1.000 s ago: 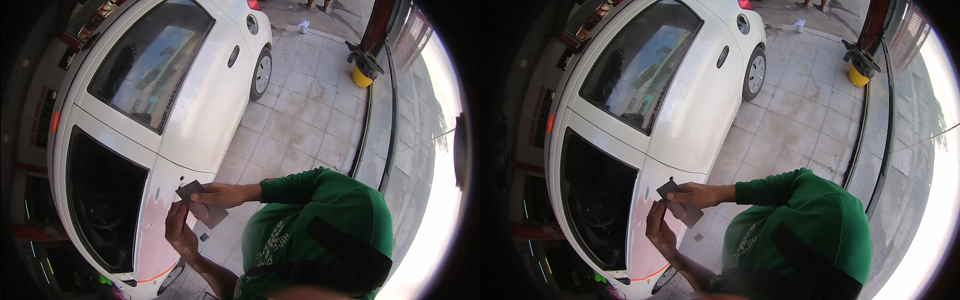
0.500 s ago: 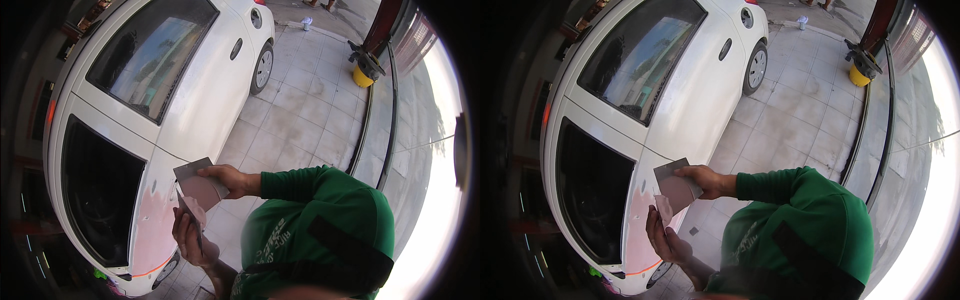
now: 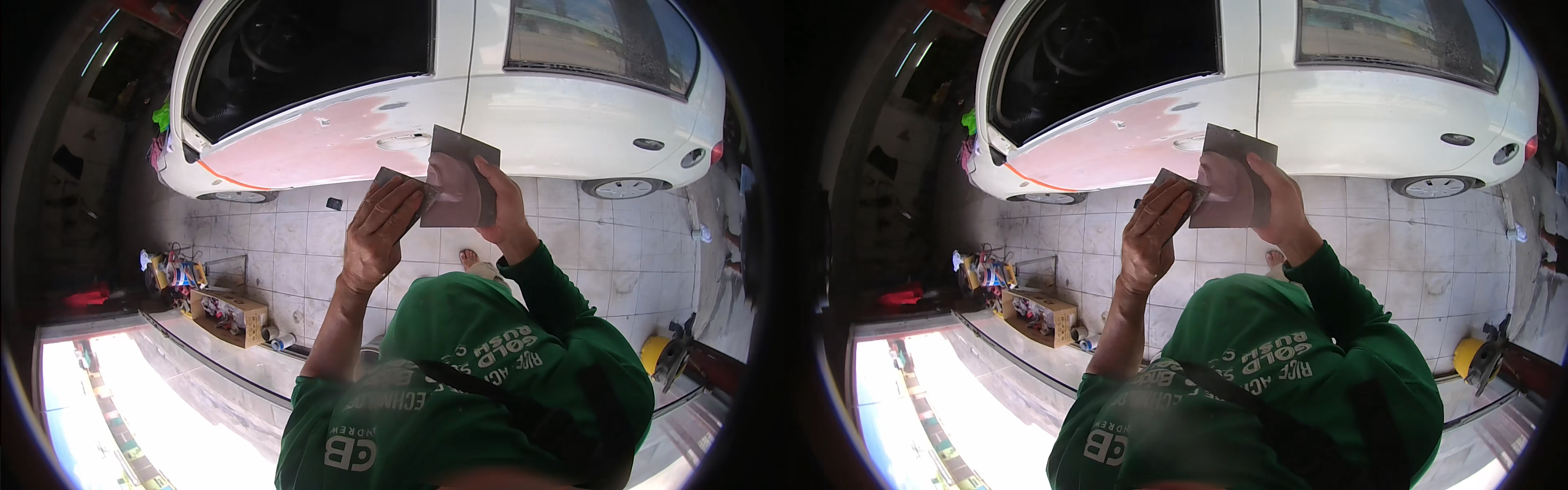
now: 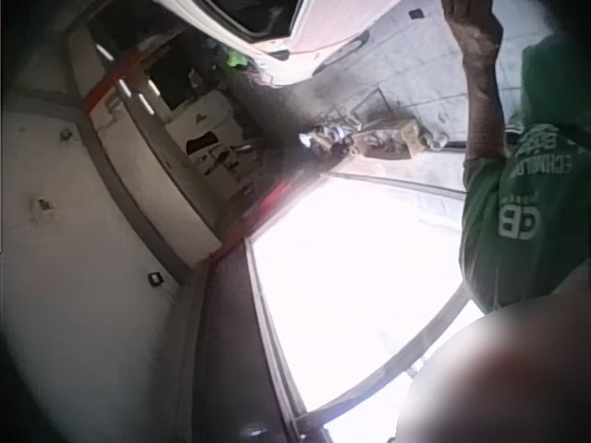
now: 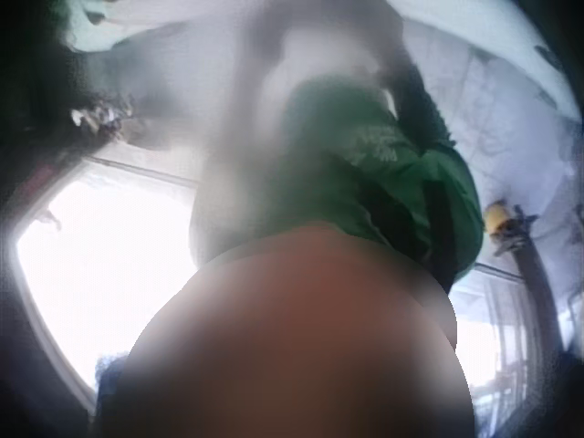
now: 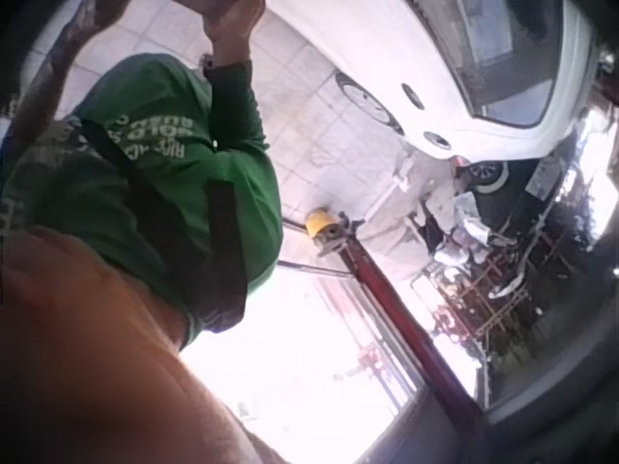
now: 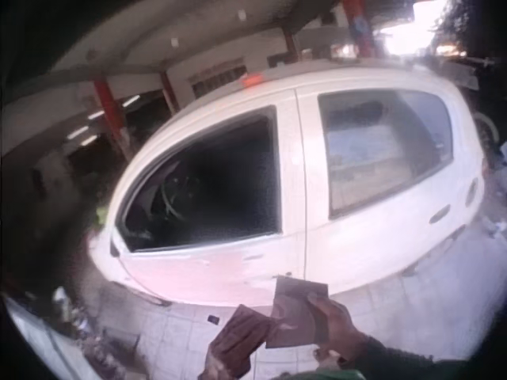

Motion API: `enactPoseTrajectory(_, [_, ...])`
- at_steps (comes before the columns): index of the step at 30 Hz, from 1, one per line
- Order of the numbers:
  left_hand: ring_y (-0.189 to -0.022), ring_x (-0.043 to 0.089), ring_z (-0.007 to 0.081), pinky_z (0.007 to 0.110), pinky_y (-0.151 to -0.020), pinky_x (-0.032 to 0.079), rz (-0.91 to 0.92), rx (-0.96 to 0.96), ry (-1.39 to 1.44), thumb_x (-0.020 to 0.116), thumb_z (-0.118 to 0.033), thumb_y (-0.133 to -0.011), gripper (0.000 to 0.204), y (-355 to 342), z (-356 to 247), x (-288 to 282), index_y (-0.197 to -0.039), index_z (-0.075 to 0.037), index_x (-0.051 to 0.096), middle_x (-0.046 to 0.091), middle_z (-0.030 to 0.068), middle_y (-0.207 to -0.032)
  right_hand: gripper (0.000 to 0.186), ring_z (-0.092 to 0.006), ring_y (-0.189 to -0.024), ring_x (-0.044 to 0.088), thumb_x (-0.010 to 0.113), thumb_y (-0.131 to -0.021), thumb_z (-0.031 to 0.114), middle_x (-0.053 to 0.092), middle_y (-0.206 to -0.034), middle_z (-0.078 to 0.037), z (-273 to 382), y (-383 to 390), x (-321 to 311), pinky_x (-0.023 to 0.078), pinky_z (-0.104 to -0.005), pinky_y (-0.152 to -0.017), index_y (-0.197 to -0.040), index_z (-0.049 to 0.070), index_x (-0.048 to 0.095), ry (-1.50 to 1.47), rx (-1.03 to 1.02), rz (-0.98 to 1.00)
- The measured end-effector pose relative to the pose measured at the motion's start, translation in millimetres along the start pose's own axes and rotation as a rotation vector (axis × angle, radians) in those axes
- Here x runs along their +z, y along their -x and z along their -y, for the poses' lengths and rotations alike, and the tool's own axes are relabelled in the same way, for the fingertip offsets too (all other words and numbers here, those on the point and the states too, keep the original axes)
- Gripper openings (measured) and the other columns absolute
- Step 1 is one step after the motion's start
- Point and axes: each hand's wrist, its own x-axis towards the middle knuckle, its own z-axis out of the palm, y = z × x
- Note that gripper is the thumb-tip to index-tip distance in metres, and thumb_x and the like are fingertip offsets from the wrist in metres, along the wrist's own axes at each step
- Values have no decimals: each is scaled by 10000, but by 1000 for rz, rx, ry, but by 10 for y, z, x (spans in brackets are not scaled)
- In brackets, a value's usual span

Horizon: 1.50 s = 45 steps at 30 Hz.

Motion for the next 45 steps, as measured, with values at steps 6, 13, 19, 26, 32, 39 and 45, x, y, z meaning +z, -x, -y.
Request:
enactPoseTrajectory(6, [-1136, 704, 361, 420, -977, 596, -131, -264, 15, 612, 95, -849, 378, 129, 89, -347, -1143, -79, 775, 749, 105, -1204, 437, -283, -1183, 661, 529, -1078, 257, 633, -1382, -175, -101, -264, -486, 544, -404, -1002, -1407, -30, 553, 1245, -547, 407])
enactPoseTrajectory(13, [-1122, 712, 259, 413, -985, 578, -12, -295, -112, 688, -33, -795, 299, 500, -237, 124, -1052, -135, 800, 766, 46, -1145, 434, -238, -1153, 664, 583, -1060, 300, 670, -1260, -112, -315, -756, -123, 565, -380, -938, -1382, 10, 566, 498, 294, -129])
enactPoseTrajectory(19, [-1262, 660, 326, 490, -1111, 494, -301, -286, -171, 758, -27, -800, 409, 227, -650, -322, -1207, -50, 729, 723, 130, -1272, 455, -260, -1131, 694, 569, -1070, 316, 673, -1276, -130, -191, -999, 151, 591, -419, -949, -1401, 7, 536, 347, 437, 147])
enactPoseTrajectory(26, [-1265, 642, 372, 501, -1091, 508, -358, -374, -368, 682, 55, -802, 485, 438, -64, 142, -1280, -24, 701, 664, 178, -1354, 538, -293, -1326, 575, 589, -1067, 240, 554, -1464, -169, -390, -970, 121, 485, -424, -1139, -1515, -4, 419, 180, 445, 484])
enactPoseTrajectory(32, [-1124, 683, 327, 398, -961, 586, -440, -566, -447, 668, 48, -802, 381, 507, 132, -36, -1130, -103, 789, 724, 79, -1200, 369, -334, -1180, 664, 531, -1071, 123, 655, -1289, -219, -276, -1288, 29, 516, -403, -1048, -1404, -37, 533, 1135, -532, 799])
enactPoseTrajectory(39, [-1155, 677, 273, 465, -1070, 502, -192, -402, -252, 722, -89, -767, 360, 342, 172, 107, -1115, -136, 804, 726, 43, -1179, 401, -326, -1158, 661, 529, -1086, 214, 654, -1290, -191, -470, -1711, -45, 518, -421, -1000, -1416, -12, 544, 1344, -539, 417])
enactPoseTrajectory(45, [-1226, 647, 293, 418, -1090, 483, -995, -1020, 1335, 576, -73, -1042, 316, 1310, 861, 59, -1351, -20, 617, 691, 130, -1275, 461, -264, -1275, 626, 540, -1082, 310, 625, -1404, -122, -15, -2183, 147, 502, -405, -1084, -1441, 20, 539, 434, -233, -16])
